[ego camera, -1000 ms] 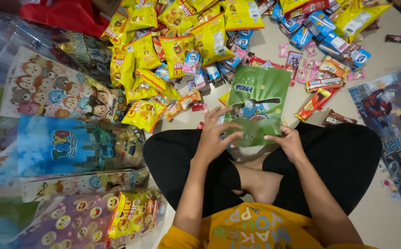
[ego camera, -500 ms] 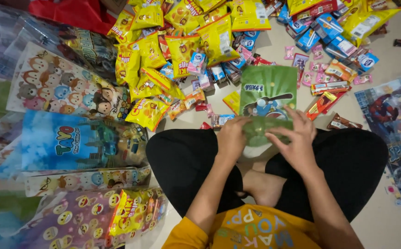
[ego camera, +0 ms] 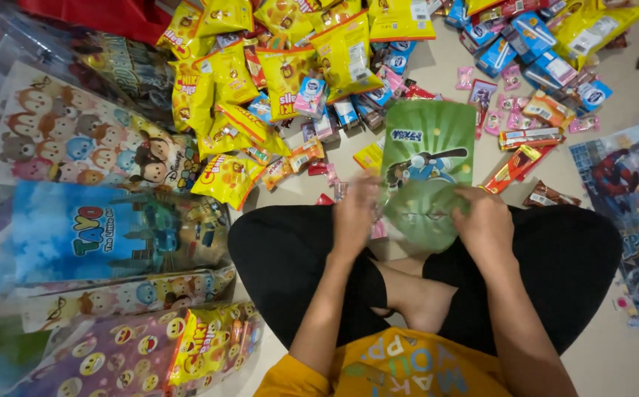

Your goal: Packing various small snack packets and stickers into decorative plastic bags to create gift packs.

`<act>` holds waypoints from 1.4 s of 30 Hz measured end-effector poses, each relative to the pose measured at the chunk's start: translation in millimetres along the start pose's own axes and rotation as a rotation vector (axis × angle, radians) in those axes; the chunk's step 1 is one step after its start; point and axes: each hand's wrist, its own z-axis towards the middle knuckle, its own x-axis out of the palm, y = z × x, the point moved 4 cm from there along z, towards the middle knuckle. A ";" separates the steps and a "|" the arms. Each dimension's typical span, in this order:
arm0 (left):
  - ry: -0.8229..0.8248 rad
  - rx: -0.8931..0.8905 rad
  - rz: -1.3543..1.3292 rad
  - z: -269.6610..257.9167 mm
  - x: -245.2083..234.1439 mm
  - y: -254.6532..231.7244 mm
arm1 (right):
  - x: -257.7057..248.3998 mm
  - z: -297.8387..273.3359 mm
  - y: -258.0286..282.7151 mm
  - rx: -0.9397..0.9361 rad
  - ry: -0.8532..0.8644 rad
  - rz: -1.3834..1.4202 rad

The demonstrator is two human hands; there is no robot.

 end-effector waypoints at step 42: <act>0.258 0.262 0.741 55.9 109.3 25.0 | -25.4 14.6 18.9 -0.071 0.171 0.224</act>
